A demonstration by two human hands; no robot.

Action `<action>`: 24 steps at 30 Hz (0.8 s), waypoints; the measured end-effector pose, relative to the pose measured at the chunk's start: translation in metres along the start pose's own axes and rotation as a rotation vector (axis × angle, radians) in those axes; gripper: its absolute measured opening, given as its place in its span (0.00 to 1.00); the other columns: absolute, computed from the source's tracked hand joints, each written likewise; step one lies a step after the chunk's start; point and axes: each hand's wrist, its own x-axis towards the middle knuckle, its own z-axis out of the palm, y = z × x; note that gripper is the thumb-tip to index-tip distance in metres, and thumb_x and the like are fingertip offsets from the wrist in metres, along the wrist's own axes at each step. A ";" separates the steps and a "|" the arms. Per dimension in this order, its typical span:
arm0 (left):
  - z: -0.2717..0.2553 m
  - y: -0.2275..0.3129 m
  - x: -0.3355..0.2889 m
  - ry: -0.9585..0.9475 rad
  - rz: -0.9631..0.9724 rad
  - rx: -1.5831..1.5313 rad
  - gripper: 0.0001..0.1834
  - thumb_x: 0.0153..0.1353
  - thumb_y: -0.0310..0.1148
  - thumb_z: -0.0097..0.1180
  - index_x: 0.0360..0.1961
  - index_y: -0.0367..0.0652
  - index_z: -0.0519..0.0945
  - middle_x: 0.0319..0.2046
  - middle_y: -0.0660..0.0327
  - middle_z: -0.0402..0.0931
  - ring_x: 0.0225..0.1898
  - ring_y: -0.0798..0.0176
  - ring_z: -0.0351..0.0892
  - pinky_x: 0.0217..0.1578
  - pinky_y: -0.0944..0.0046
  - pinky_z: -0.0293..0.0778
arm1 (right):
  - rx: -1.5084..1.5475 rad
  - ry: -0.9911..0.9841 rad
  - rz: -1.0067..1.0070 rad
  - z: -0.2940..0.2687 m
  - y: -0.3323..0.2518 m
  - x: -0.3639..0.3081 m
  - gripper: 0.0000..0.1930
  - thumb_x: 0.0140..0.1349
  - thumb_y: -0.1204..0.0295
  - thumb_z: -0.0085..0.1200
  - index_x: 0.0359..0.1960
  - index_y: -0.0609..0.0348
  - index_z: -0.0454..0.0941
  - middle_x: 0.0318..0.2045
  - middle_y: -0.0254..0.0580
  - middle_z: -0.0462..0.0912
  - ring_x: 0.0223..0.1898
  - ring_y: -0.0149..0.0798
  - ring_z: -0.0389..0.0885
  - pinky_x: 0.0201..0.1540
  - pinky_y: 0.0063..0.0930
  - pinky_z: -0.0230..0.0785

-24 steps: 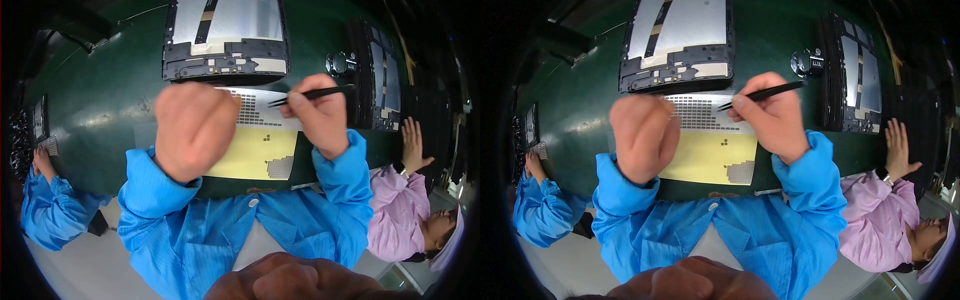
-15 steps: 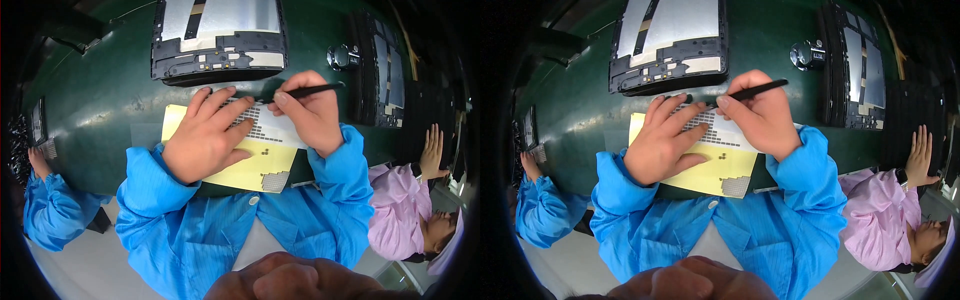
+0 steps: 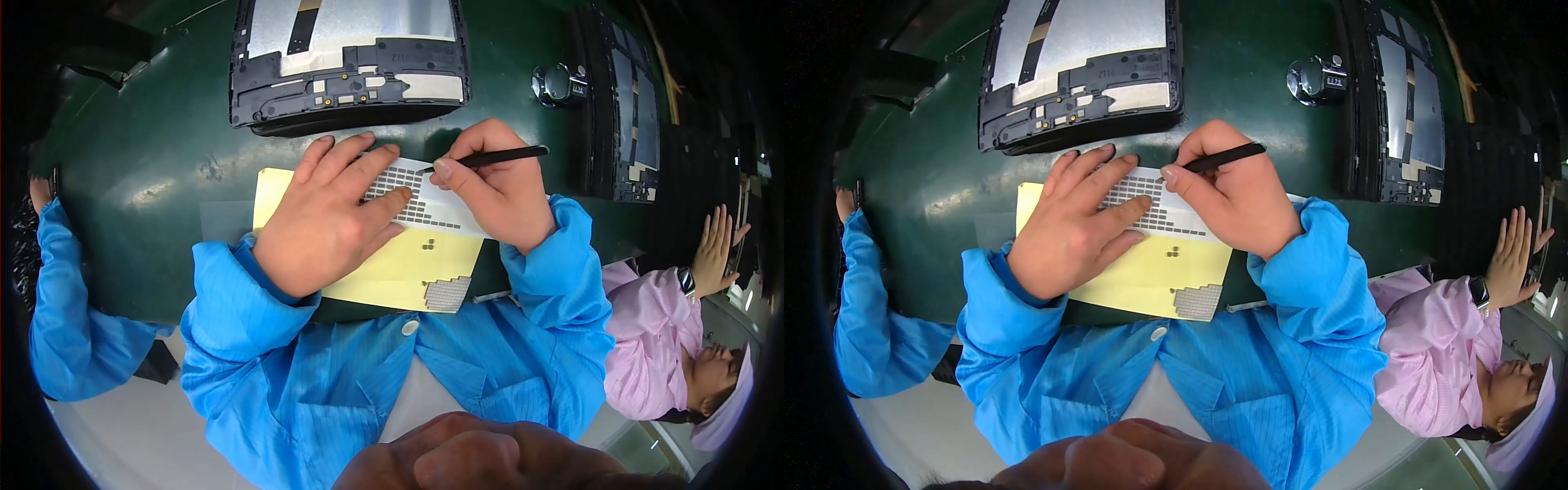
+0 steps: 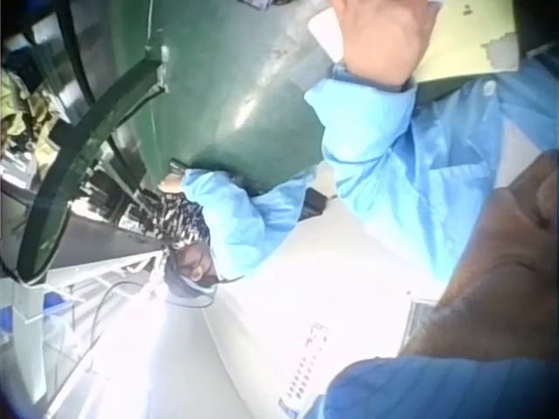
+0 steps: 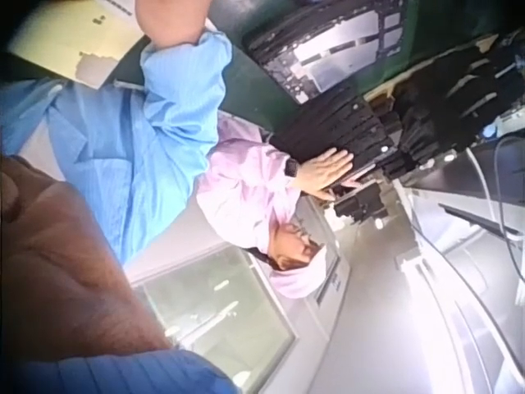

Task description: Using tweezers to carefully apply small labels or components to the back of electronic screen assemblies on an assembly line.

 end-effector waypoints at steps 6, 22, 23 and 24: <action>-0.004 -0.002 0.001 0.000 0.000 -0.006 0.16 0.47 0.37 0.62 0.39 0.47 0.81 0.52 0.53 0.69 0.57 0.48 0.62 0.58 0.46 0.56 | 0.121 0.017 0.065 -0.001 -0.005 0.004 0.08 0.57 0.80 0.56 0.34 0.63 0.68 0.27 0.39 0.75 0.30 0.28 0.78 0.31 0.20 0.71; -0.022 -0.039 -0.002 0.918 -0.300 -0.250 0.16 0.51 0.24 0.61 0.42 0.34 0.76 0.46 0.50 0.72 0.48 0.53 0.73 0.49 0.62 0.69 | 0.047 -0.063 -0.191 0.018 -0.081 0.066 0.06 0.57 0.79 0.55 0.32 0.64 0.69 0.24 0.40 0.77 0.28 0.30 0.79 0.29 0.21 0.71; -0.021 -0.040 -0.001 0.920 -0.303 -0.251 0.16 0.51 0.24 0.61 0.42 0.34 0.76 0.46 0.50 0.72 0.48 0.53 0.73 0.49 0.62 0.69 | 0.045 -0.066 -0.190 0.018 -0.081 0.067 0.06 0.57 0.79 0.55 0.32 0.64 0.69 0.24 0.40 0.77 0.28 0.30 0.79 0.29 0.21 0.71; -0.021 -0.041 0.000 0.908 -0.333 -0.300 0.15 0.51 0.24 0.61 0.42 0.34 0.76 0.47 0.51 0.72 0.48 0.54 0.73 0.48 0.62 0.69 | 0.026 -0.075 -0.219 0.019 -0.080 0.069 0.06 0.57 0.79 0.54 0.32 0.64 0.69 0.24 0.40 0.76 0.27 0.30 0.78 0.29 0.21 0.71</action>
